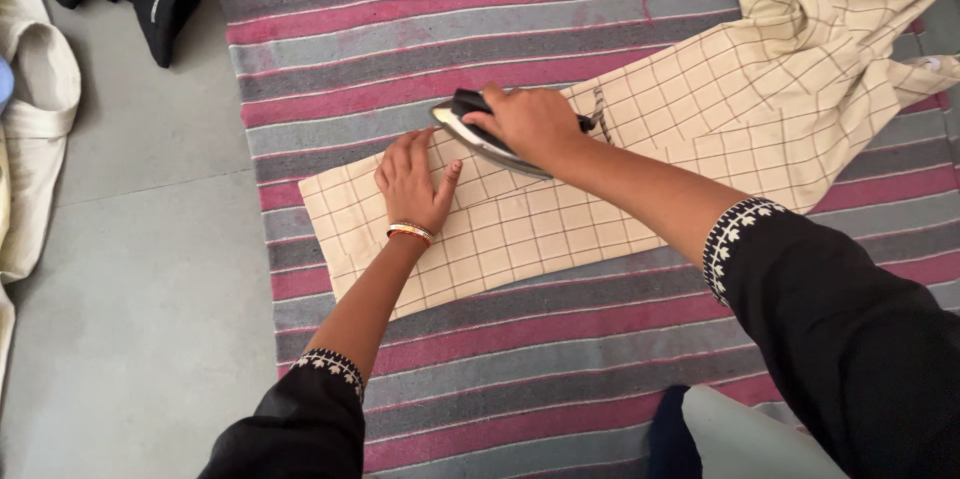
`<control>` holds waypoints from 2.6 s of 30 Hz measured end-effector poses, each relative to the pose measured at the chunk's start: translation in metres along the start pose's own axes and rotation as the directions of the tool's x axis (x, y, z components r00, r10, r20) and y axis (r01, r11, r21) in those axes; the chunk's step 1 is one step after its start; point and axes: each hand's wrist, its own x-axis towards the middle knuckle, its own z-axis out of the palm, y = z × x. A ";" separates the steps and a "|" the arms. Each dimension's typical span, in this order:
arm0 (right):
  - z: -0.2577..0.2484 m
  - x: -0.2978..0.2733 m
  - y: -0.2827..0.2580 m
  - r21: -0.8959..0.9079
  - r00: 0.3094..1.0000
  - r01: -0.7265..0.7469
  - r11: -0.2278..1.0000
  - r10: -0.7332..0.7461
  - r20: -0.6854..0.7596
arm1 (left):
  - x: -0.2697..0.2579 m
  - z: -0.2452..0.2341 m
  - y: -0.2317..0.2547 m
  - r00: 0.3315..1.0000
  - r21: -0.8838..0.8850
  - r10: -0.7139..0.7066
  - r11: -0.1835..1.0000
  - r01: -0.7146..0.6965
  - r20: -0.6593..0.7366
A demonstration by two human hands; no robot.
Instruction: The person irons a checkered shirt laid out on a striped mat on the floor. They use an electric iron to smooth the fabric, repeatedly moving the iron back and forth over the shirt's body and sleeves. The person adjusts the shirt's position several times to reach different areas.
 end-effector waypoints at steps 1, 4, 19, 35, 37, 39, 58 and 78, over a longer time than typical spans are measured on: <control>-0.002 -0.002 0.007 -0.012 1.000 -0.020 1.000 0.020 0.006 | 0.001 -0.002 0.003 0.999 0.035 0.024 0.999 -0.025 0.038; -0.012 -0.011 0.032 -0.028 0.994 -0.102 0.994 0.103 0.044 | 0.005 -0.007 0.012 0.992 0.117 0.046 0.991 -0.060 0.117; -0.041 -0.078 0.165 -0.095 0.858 -0.511 0.854 0.514 0.004 | 0.010 0.005 0.012 0.978 0.286 0.071 0.950 -0.126 0.195; -0.072 -0.228 0.210 -0.129 0.720 -0.686 0.716 0.693 0.017 | -0.019 0.025 0.113 0.710 0.297 0.369 0.721 -0.626 0.600; -0.079 -0.246 0.201 -0.115 0.717 -0.689 0.715 0.697 0.036 | -0.013 0.022 0.111 0.670 0.277 0.323 0.728 -0.627 0.669; -0.085 -0.260 0.189 -0.114 0.727 -0.676 0.728 0.684 0.060 | -0.008 0.017 0.107 0.643 0.279 0.302 0.714 -0.642 0.704; -0.065 -0.215 0.036 0.026 0.967 0.144 0.989 -0.146 0.210 | 0.018 -0.037 0.070 0.591 0.072 0.235 0.891 -0.448 0.772; -0.041 -0.148 -0.004 0.152 0.973 0.197 0.969 -0.213 0.094 | 0.029 -0.018 0.102 0.962 -0.462 0.049 0.883 0.083 0.267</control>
